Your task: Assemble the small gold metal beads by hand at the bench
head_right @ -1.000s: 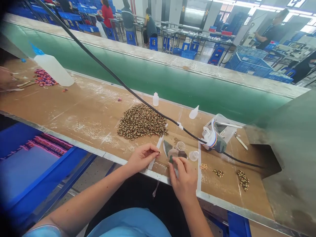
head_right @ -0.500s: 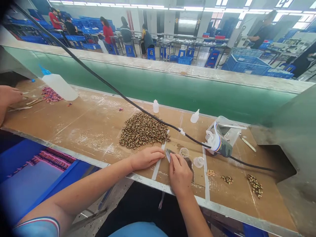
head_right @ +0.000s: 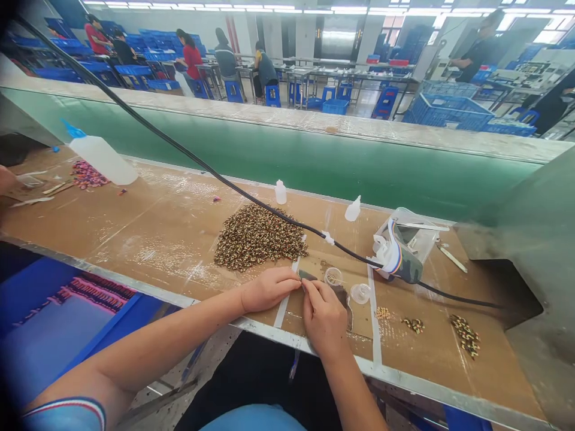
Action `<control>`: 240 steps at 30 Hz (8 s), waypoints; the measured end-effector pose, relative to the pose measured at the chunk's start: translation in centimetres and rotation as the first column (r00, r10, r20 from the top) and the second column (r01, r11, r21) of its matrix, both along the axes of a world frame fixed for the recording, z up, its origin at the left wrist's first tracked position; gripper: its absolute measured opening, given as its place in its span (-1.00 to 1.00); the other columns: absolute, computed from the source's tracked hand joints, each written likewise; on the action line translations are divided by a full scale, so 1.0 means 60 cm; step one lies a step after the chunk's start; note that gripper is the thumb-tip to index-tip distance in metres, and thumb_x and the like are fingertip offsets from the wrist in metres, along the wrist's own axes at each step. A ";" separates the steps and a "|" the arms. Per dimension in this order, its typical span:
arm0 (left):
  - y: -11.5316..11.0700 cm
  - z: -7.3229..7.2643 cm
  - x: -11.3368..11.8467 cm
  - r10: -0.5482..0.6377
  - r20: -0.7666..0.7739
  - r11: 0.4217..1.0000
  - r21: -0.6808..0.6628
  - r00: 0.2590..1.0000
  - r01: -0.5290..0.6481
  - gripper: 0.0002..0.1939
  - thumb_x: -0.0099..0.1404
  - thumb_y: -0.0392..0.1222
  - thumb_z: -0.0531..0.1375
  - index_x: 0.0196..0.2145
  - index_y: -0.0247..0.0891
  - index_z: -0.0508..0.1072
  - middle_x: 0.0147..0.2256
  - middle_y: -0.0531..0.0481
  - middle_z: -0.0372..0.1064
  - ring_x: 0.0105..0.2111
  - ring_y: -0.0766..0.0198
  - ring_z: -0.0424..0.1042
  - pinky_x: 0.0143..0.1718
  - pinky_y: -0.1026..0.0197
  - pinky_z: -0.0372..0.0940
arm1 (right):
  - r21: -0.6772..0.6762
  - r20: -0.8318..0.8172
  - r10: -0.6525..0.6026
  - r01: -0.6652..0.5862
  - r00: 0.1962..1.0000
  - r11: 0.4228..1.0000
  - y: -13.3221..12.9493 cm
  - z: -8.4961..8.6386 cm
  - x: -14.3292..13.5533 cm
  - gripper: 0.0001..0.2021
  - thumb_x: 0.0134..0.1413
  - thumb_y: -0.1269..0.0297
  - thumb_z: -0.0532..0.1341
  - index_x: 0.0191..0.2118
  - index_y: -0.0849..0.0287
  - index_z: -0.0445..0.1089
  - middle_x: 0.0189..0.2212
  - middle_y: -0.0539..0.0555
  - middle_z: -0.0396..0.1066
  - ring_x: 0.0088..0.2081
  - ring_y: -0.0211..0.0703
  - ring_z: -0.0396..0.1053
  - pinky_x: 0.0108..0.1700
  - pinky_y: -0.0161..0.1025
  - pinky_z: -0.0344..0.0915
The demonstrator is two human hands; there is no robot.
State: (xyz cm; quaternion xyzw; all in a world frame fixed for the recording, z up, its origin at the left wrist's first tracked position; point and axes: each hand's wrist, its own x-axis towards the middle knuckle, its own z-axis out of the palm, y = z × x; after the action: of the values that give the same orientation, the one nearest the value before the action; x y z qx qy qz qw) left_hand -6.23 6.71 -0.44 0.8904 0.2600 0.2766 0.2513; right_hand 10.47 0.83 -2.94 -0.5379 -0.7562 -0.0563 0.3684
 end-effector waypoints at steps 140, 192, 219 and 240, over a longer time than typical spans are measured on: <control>-0.053 -0.009 0.089 0.513 0.405 0.471 -0.870 0.757 0.147 -0.89 0.07 -0.42 0.19 -0.45 -0.32 0.30 -0.49 0.11 0.26 -0.46 0.43 0.27 -0.34 0.32 0.19 | -0.122 0.324 0.131 -0.096 0.937 0.988 -0.041 0.059 0.117 -0.86 0.22 0.33 0.04 -0.33 0.14 0.32 -0.44 0.02 0.41 -0.36 -0.20 0.31 -0.25 -0.24 0.11; -0.048 0.004 0.067 0.399 0.437 -0.014 -0.876 0.806 0.481 -0.59 -0.15 -0.13 0.44 -0.44 -0.36 0.35 -0.57 0.06 0.41 -0.55 0.41 0.43 -0.43 0.36 0.27 | -0.179 -0.111 0.124 -0.143 0.986 0.973 -0.046 0.059 0.066 -0.88 0.21 0.36 0.03 -0.36 0.11 0.21 -0.46 -0.01 0.28 -0.38 -0.23 0.24 -0.34 -0.27 0.19; -0.049 -0.003 0.067 0.410 0.422 0.009 -0.889 0.809 0.459 -0.63 -0.10 -0.14 0.41 -0.44 -0.36 0.34 -0.57 -0.02 0.46 -0.57 0.41 0.41 -0.42 0.33 0.26 | -0.205 -0.156 0.063 -0.095 0.986 0.974 -0.047 0.045 0.055 -0.88 0.20 0.33 0.04 -0.37 0.10 0.24 -0.45 -0.01 0.32 -0.38 -0.23 0.27 -0.34 -0.25 0.20; -0.051 0.000 0.071 0.459 0.434 0.049 -0.883 0.775 0.466 -0.57 -0.13 -0.10 0.42 -0.42 -0.35 0.32 -0.59 0.00 0.45 -0.58 0.42 0.41 -0.45 0.35 0.25 | -0.042 -0.177 0.048 -0.056 0.983 0.998 -0.059 0.028 0.046 -0.88 0.16 0.43 0.12 -0.22 0.13 0.35 -0.36 0.05 0.38 -0.31 -0.23 0.35 -0.29 -0.27 0.33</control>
State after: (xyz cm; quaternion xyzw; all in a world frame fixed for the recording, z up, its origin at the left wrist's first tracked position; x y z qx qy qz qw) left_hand -1.96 3.66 -0.43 0.3062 0.2709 0.2960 0.8633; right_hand 13.24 -2.68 -1.27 -0.5292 -0.7355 0.0187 0.4226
